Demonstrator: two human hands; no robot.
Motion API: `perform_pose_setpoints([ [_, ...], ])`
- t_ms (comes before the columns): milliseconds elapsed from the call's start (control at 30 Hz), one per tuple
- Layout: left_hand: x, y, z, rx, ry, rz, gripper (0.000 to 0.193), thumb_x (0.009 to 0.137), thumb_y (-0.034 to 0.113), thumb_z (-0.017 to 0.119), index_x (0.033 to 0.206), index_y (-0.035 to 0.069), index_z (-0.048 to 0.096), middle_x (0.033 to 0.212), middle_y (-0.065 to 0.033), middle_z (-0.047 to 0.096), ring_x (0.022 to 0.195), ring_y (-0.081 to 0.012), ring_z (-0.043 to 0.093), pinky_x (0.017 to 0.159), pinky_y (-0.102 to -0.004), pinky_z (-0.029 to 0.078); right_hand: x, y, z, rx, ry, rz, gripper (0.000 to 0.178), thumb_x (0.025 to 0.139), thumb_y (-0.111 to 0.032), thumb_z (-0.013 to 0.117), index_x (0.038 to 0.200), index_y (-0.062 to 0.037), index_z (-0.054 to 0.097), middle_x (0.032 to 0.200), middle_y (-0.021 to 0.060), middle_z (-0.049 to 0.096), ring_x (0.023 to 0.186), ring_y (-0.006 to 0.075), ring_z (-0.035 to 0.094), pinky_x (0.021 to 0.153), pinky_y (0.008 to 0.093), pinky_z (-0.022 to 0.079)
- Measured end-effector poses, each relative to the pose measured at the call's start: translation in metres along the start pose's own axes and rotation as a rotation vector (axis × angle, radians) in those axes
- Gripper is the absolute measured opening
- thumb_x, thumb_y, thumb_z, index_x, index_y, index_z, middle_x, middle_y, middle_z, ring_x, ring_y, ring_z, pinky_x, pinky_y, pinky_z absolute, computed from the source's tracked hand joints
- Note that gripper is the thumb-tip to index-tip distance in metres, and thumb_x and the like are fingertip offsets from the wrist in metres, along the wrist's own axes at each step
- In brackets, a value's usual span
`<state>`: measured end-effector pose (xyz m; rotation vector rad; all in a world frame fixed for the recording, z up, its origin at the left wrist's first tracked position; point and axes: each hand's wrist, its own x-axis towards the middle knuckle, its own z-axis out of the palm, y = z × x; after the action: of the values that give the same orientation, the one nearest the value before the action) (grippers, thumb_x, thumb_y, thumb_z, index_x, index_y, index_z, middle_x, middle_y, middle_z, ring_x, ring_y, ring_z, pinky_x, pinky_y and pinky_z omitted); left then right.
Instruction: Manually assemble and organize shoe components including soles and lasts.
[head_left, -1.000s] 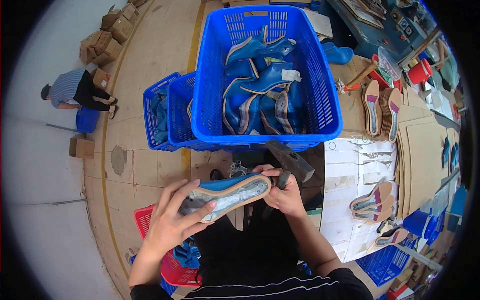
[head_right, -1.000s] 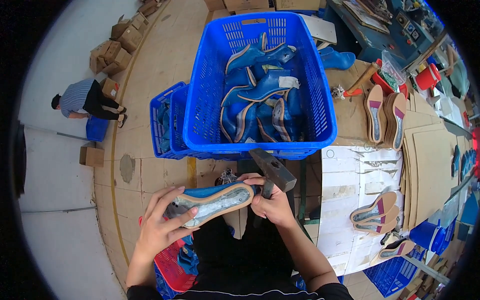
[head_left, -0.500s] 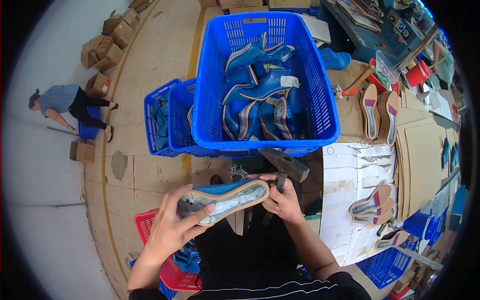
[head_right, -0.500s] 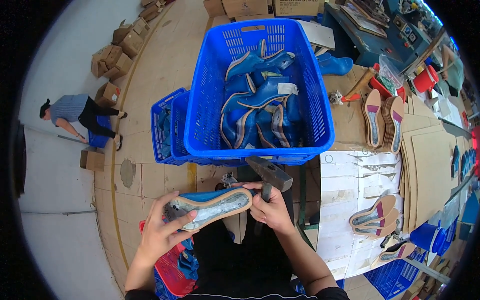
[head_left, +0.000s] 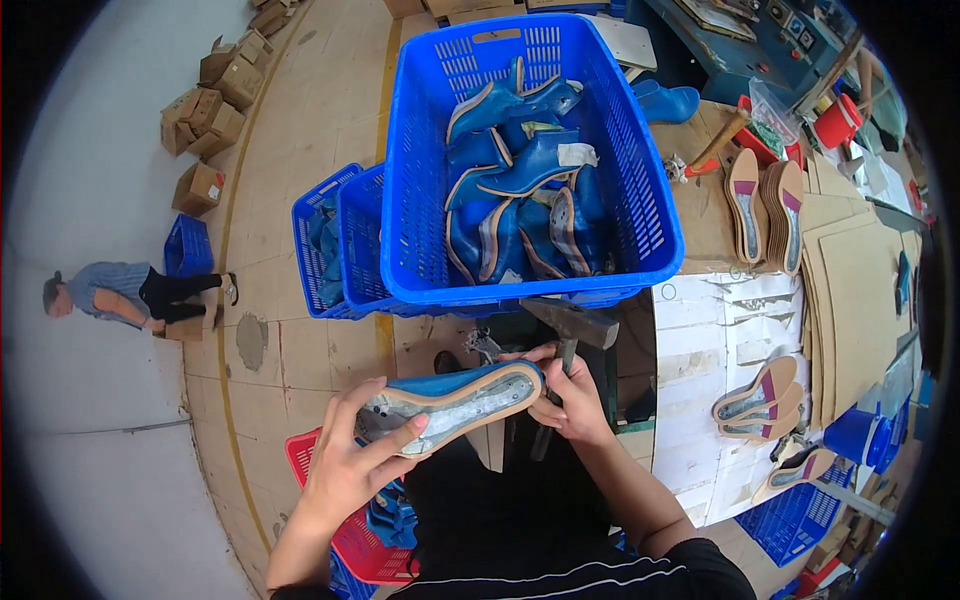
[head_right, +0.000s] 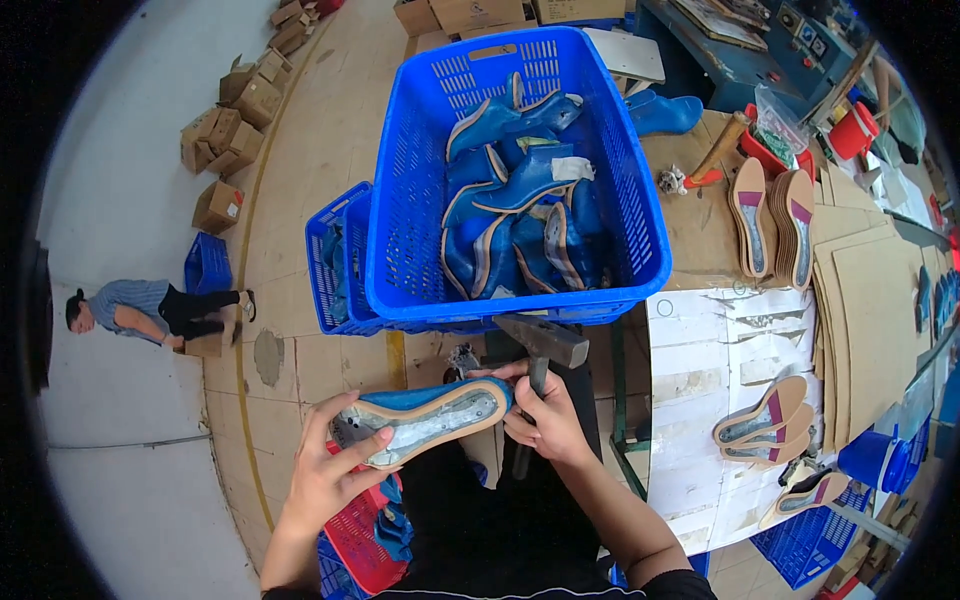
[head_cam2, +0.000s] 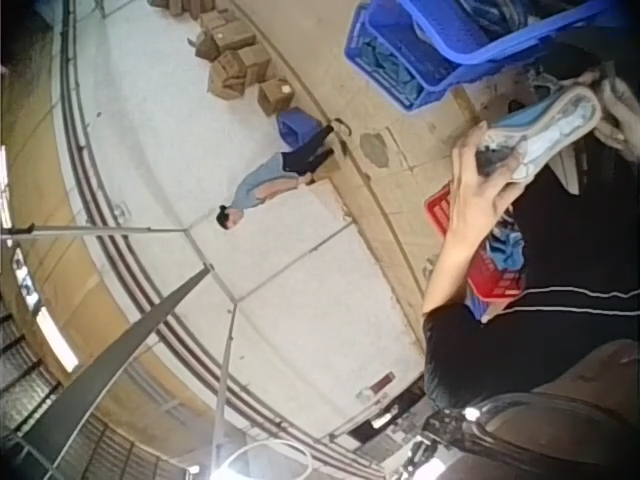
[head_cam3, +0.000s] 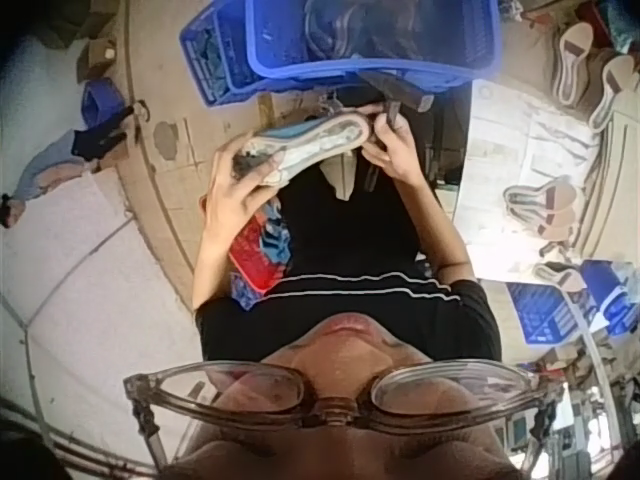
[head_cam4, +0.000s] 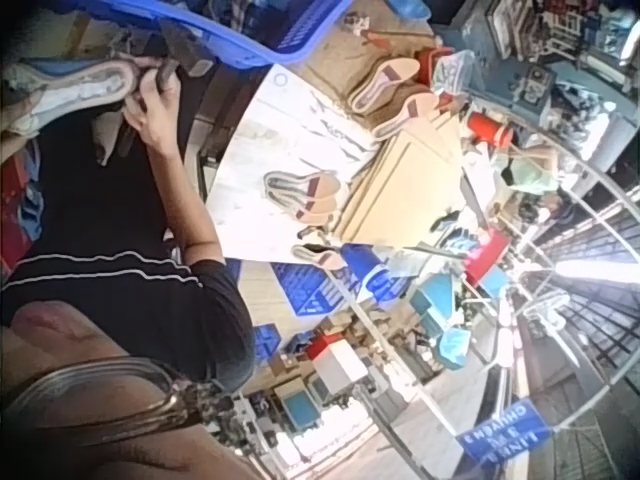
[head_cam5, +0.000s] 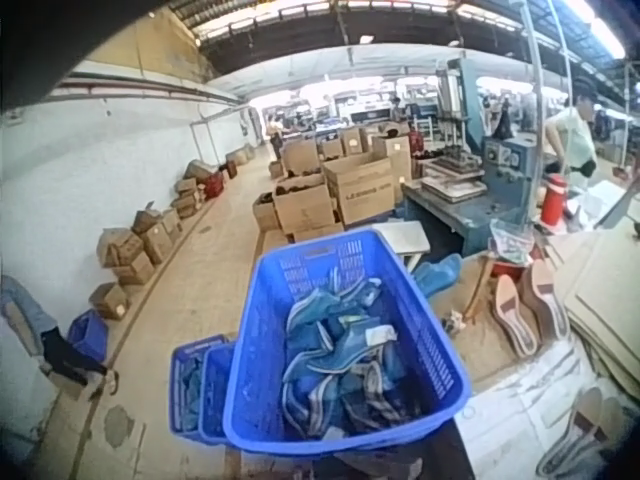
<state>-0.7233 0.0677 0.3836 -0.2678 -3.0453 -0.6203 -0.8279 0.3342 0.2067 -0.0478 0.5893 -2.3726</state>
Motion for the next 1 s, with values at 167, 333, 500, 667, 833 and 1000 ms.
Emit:
perform_pose_setpoints([
  [167, 0.005, 0.005, -0.012, 0.032, -0.028, 0.01, 0.069, 0.067, 0.015, 0.096, 0.131, 0.032, 0.078, 0.145, -0.0156, 0.055, 0.125, -0.0399, 0.057, 0.097, -0.0486, 0.059, 0.0, -0.004, 0.01, -0.129, 0.027, 0.002, 0.032, 0.112, -0.028, 0.062, 0.127, -0.0009, 0.06, 0.139, 0.0305, 0.065, 0.047, 0.0001, 0.039, 0.043, 0.017, 0.033],
  [333, 0.0, 0.007, -0.029, 0.03, -0.129, -0.044, 0.07, 0.071, 0.013, 0.094, 0.135, 0.036, 0.076, 0.147, -0.0121, 0.055, 0.123, -0.0394, 0.055, 0.099, -0.0479, 0.059, -0.006, -0.014, 0.023, -0.114, 0.1, 0.071, 0.023, 0.114, -0.021, 0.056, 0.13, -0.0054, 0.06, 0.144, 0.0228, 0.065, 0.049, 0.0016, 0.036, 0.044, 0.0189, 0.031],
  [500, -0.011, 0.008, -0.029, -0.006, -0.116, 0.018, 0.073, 0.077, 0.013, 0.091, 0.143, 0.037, 0.069, 0.147, -0.0137, 0.053, 0.123, -0.0399, 0.054, 0.105, -0.048, 0.057, -0.036, -0.017, 0.043, -0.418, 0.329, -0.161, 0.029, 0.119, -0.03, 0.045, 0.13, -0.0054, 0.056, 0.141, 0.0208, 0.067, 0.047, 0.0028, 0.037, 0.043, 0.0209, 0.031],
  [667, -0.027, 0.012, -0.023, 0.001, -0.067, 0.073, 0.07, 0.08, 0.014, 0.091, 0.143, 0.034, 0.069, 0.146, -0.0163, 0.051, 0.119, -0.0426, 0.053, 0.103, -0.0486, 0.054, -0.097, -0.048, 0.039, -0.865, 0.474, -0.333, 0.036, 0.119, -0.035, 0.043, 0.134, -0.0058, 0.057, 0.085, 0.0106, 0.073, 0.043, 0.0064, 0.042, 0.039, 0.0227, 0.031],
  [833, -0.032, 0.009, -0.017, -0.06, -0.035, 0.084, 0.066, 0.079, 0.014, 0.09, 0.141, 0.028, 0.071, 0.142, -0.0195, 0.051, 0.117, -0.0443, 0.052, 0.104, -0.0509, 0.052, -0.141, -0.049, 0.039, -1.204, 0.618, -0.372, 0.03, 0.114, -0.026, 0.057, 0.135, -0.0052, 0.056, 0.068, -0.0011, 0.054, 0.049, 0.0057, 0.048, 0.042, 0.0238, 0.036],
  [1000, -0.045, 0.008, -0.023, -0.047, -0.002, 0.032, 0.063, 0.079, 0.016, 0.09, 0.139, 0.026, 0.073, 0.134, -0.0165, 0.053, 0.114, -0.0426, 0.052, 0.103, -0.0488, 0.052, -0.144, -0.021, 0.061, -1.166, 0.578, -0.236, 0.018, 0.111, -0.02, 0.062, 0.122, -0.0069, 0.058, 0.077, -0.004, 0.053, 0.062, 0.0037, 0.045, 0.054, 0.0249, 0.037],
])
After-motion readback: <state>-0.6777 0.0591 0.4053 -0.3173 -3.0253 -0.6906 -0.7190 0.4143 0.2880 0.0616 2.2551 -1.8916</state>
